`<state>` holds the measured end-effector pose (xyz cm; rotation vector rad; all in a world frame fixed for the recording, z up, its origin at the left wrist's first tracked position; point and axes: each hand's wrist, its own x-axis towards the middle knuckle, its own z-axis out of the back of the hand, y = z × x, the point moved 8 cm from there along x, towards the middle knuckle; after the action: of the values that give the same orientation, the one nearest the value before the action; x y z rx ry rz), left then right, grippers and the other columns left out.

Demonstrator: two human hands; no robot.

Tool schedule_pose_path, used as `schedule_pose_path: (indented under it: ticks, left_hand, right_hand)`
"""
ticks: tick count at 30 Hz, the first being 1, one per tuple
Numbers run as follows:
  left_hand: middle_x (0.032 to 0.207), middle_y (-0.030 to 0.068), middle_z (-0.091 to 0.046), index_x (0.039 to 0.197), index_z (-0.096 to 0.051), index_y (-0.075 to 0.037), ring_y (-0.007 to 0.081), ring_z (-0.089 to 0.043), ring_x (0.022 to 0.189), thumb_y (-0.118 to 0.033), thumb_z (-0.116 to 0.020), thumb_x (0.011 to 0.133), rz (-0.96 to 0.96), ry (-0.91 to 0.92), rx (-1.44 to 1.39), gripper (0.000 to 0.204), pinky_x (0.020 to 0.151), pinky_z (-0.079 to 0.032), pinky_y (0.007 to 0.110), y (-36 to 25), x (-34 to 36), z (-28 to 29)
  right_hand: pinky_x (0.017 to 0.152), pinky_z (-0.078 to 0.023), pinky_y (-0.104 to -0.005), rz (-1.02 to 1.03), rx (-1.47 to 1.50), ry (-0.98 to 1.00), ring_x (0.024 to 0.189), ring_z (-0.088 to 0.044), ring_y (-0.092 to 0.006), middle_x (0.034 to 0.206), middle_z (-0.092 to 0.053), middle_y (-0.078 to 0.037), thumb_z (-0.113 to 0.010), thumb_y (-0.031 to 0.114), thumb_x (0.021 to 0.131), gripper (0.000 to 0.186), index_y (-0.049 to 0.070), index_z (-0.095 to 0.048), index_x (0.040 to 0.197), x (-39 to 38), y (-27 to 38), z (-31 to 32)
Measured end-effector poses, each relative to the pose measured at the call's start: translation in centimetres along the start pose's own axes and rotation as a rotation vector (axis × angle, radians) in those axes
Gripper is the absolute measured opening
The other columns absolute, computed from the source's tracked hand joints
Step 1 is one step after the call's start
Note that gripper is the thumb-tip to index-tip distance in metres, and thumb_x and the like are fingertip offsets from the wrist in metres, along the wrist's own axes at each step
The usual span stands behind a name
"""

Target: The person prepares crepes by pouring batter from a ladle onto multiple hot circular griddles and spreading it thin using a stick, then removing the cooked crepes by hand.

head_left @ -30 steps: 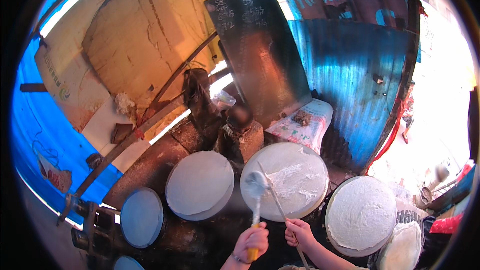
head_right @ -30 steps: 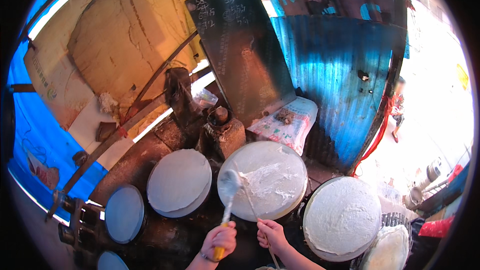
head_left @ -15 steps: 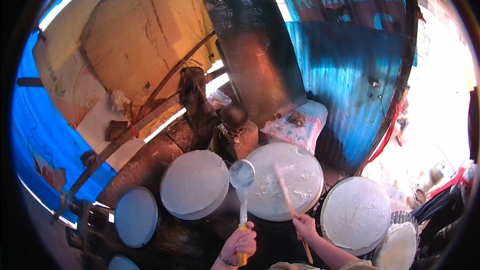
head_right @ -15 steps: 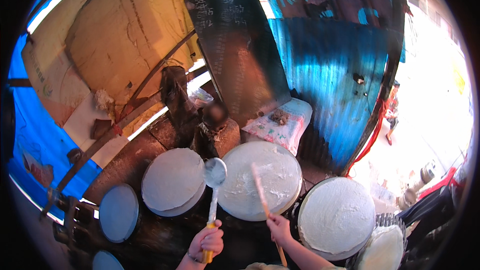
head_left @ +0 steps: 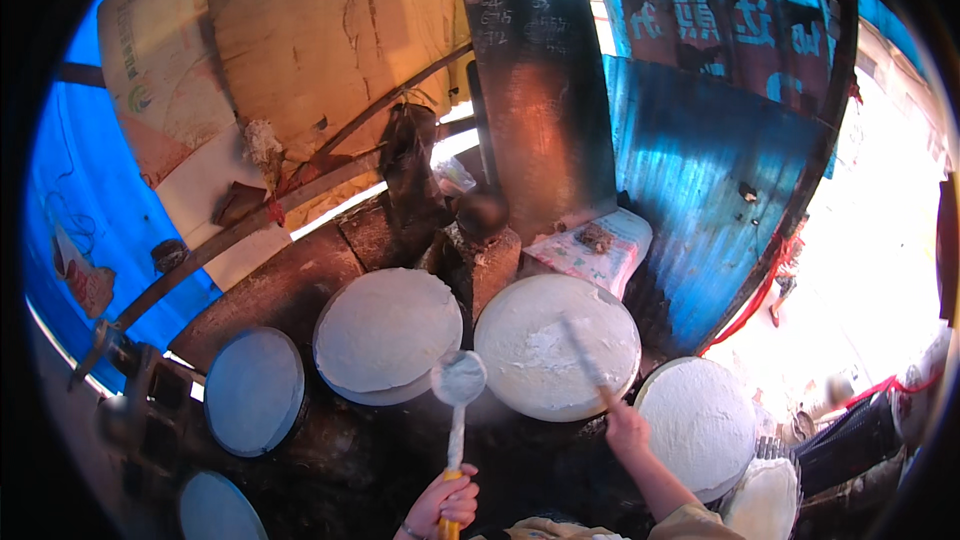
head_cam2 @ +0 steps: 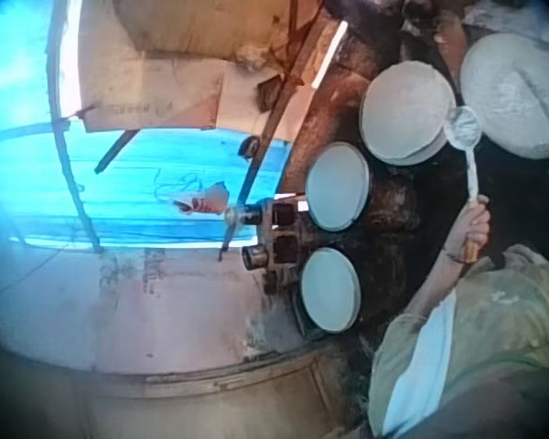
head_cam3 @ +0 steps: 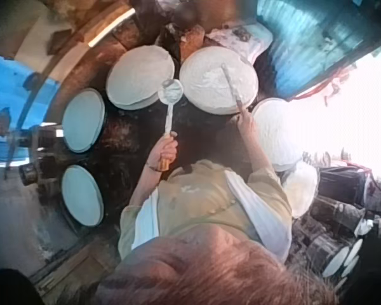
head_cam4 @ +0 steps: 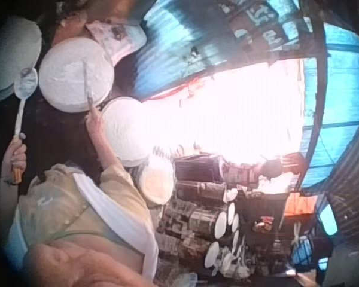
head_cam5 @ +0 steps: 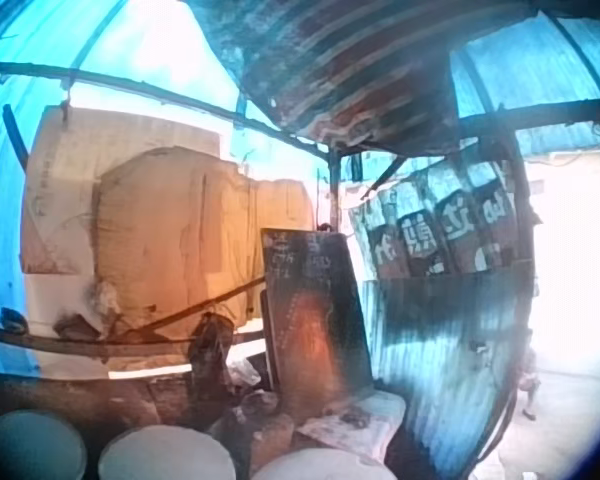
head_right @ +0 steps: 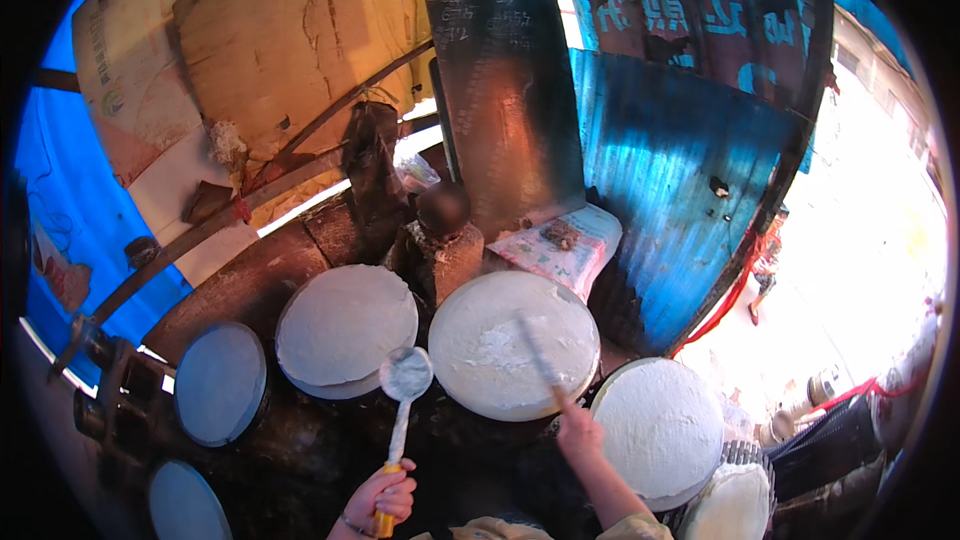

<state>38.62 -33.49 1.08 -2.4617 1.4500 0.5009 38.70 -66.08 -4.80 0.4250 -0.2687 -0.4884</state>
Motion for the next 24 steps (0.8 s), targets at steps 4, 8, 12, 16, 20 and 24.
schedule_pose_path:
  ticks: [4, 8, 12, 16, 20, 24]
  left_hand:
    - [0.061, 0.0001, -0.037, 0.11, -0.047, -0.01, 0.0043, -0.033, 0.042, -0.01, -0.037, 0.094, -0.079, -0.074, 0.01, 0.019, 0.036, -0.03, 0.015, 0.4, -5.7, 3.4]
    - [0.06, 0.0002, -0.035, 0.108, -0.049, -0.011, 0.0053, -0.034, 0.042, -0.012, -0.035, 0.094, -0.058, -0.011, -0.187, 0.019, 0.037, -0.031, 0.016, 1.3, -7.6, 6.5]
    - [0.059, 0.0004, -0.035, 0.108, -0.049, -0.01, 0.006, -0.034, 0.042, -0.012, -0.035, 0.095, -0.072, -0.028, -0.256, 0.02, 0.038, -0.033, 0.016, 1.1, -8.1, 6.5]
    - [0.056, -0.0007, -0.035, 0.092, -0.047, -0.008, 0.0057, -0.034, 0.041, -0.015, -0.035, 0.095, 0.003, 0.005, -0.265, 0.014, 0.038, -0.034, 0.017, 0.7, -7.5, 6.1]
    - [0.048, -0.0026, -0.032, 0.064, -0.038, -0.009, 0.0054, -0.033, 0.039, -0.02, -0.035, 0.095, 0.028, -0.047, -0.247, 0.033, 0.037, -0.033, 0.017, 0.7, -7.4, 5.1]
    - [0.052, -0.0024, -0.034, 0.069, -0.04, -0.009, 0.0057, -0.035, 0.041, -0.019, -0.035, 0.095, -0.024, -0.071, -0.151, 0.029, 0.037, -0.033, 0.017, 0.6, -7.6, 4.4]
  right_hand:
    - [0.062, -0.05, -0.0356, -0.392, 0.379, -0.285, 0.068, -0.063, -0.0262, 0.072, -0.062, -0.016, -0.057, 0.016, 0.078, 0.029, 0.003, -0.06, 0.104, -1.6, -5.0, 2.4]
    - [0.051, -0.04, -0.0284, -0.44, 0.762, -0.297, 0.056, -0.046, -0.009, 0.061, -0.052, -0.003, -0.058, 0.015, 0.082, 0.017, -0.001, -0.058, 0.074, -8.5, -3.9, -6.2]
    - [0.043, -0.04, -0.0233, -0.408, 1.077, 0.085, 0.05, -0.046, -0.0049, 0.065, -0.058, 0.0, -0.062, 0.013, 0.081, 0.028, 0.008, -0.061, 0.108, -14.7, 6.4, -9.1]
    - [0.053, -0.046, -0.0297, 0.005, 0.652, -0.099, 0.057, -0.055, -0.0145, 0.072, -0.062, -0.007, -0.063, 0.015, 0.079, 0.032, 0.011, -0.06, 0.111, -10.4, 8.3, -4.9]
    - [0.053, -0.047, -0.0396, 0.138, 0.104, -0.072, 0.061, -0.058, -0.0298, 0.066, -0.056, -0.011, -0.06, 0.018, 0.079, 0.037, 0.022, -0.054, 0.115, -6.3, 9.5, -0.4]
    - [0.054, -0.046, -0.041, 0.114, 0.042, -0.249, 0.063, -0.059, -0.0288, 0.066, -0.057, -0.012, -0.064, 0.017, 0.075, 0.037, 0.021, -0.055, 0.112, -8.5, 0.5, 1.6]
